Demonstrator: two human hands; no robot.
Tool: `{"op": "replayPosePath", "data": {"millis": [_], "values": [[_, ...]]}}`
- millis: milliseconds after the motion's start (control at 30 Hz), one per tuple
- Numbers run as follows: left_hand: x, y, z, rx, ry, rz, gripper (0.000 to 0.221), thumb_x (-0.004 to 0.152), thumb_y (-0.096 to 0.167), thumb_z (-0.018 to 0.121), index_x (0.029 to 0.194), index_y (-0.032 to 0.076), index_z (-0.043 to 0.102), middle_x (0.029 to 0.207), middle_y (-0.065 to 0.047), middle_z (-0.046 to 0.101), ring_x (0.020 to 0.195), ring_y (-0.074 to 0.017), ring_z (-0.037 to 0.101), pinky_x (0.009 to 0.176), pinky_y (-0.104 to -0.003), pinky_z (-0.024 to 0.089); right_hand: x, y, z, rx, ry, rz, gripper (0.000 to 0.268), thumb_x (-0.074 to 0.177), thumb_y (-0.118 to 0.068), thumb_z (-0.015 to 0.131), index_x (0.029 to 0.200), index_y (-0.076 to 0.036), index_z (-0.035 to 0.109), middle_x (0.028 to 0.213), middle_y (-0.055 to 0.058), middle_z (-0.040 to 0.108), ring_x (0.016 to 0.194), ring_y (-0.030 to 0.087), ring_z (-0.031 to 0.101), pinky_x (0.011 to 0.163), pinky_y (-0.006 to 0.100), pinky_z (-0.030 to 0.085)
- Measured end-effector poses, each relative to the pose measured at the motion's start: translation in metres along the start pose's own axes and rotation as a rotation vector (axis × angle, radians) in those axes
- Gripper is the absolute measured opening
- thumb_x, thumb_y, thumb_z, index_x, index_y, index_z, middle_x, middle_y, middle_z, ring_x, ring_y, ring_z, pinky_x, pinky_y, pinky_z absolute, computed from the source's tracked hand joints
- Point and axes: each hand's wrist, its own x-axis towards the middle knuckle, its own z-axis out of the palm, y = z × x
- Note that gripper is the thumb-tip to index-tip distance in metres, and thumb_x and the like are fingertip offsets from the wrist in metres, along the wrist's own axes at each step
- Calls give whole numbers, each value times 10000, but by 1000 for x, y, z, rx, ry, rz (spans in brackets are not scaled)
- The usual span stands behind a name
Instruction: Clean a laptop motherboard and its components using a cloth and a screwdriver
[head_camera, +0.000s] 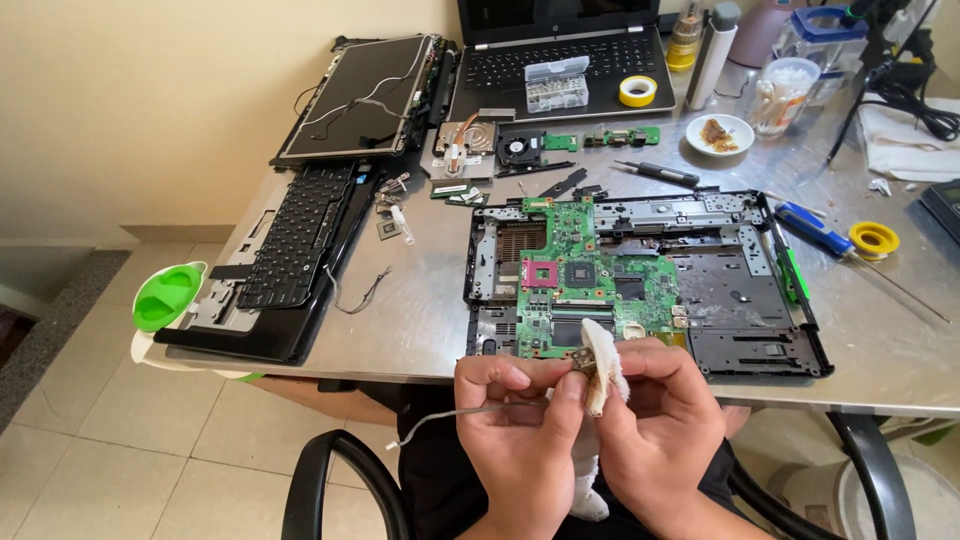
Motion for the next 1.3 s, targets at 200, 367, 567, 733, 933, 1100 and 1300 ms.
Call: {"op": "replayPosePath", "data": {"millis": [200, 367, 567, 733, 933, 1100, 1300], "values": [[6, -3, -1, 114, -98, 159, 394, 815, -26, 794, 975, 97, 456, 842, -161, 729, 860, -251, 741, 815, -336, 636, 4, 3, -9, -28, 11, 16, 136, 862, 57, 647, 892, -29, 545, 935, 187, 700, 846, 209, 686, 730, 263, 553], [16, -4, -3, 3, -33, 5, 397, 790, 14, 822, 981, 128, 494, 870, -84, 709, 875, -189, 750, 865, -359, 556, 44, 16, -17, 196, 309, 571, 192, 900, 54, 570, 805, -113, 561, 742, 42, 605, 660, 107, 516, 621, 236, 400], [31, -11, -11, -576, -99, -710, 375, 889, -36, 705, 1200, 111, 557, 931, -115, 763, 781, -288, 719, 708, -374, 548, 43, 9, -43, 301, 159, 426, 53, 973, -63, 602, 1025, -67, 606, 886, 37, 641, 724, 109, 580, 675, 246, 493], [33, -14, -13, -553, -163, -791, 405, 891, -23, 703, 1231, 74, 504, 929, -138, 750, 728, -256, 728, 685, -366, 541, 44, -1, -46, 131, -141, 250, 187, 974, -184, 670, 1074, -27, 656, 974, 80, 690, 866, 148, 634, 778, 259, 505], [63, -5, -14, -202, -368, -665, 518, 752, -152, 736, 1195, 30, 540, 878, -191, 742, 806, -257, 714, 731, -362, 592, 56, -23, -61, -160, -303, 134, 157, 972, -202, 675, 1025, -55, 678, 901, 53, 686, 826, 136, 628, 741, 263, 502], [129, -3, -20, 159, -476, -496, 370, 761, -159, 662, 1099, -20, 605, 943, -199, 720, 896, -289, 708, 850, -404, 619, 101, -32, -114, -155, -7, 246, 150, 994, -134, 638, 1100, -30, 612, 828, 77, 737, 677, 91, 650, 590, 194, 472], [217, -21, -12, 349, -409, -506, 393, 869, -135, 607, 1221, 19, 525, 1010, -244, 664, 1016, -285, 653, 854, -368, 529, 214, -64, -178, -284, 317, -25, 235, 1092, -20, 650, 1253, -117, 509, 1102, 108, 696, 910, 157, 706, 749, 266, 628]]}}
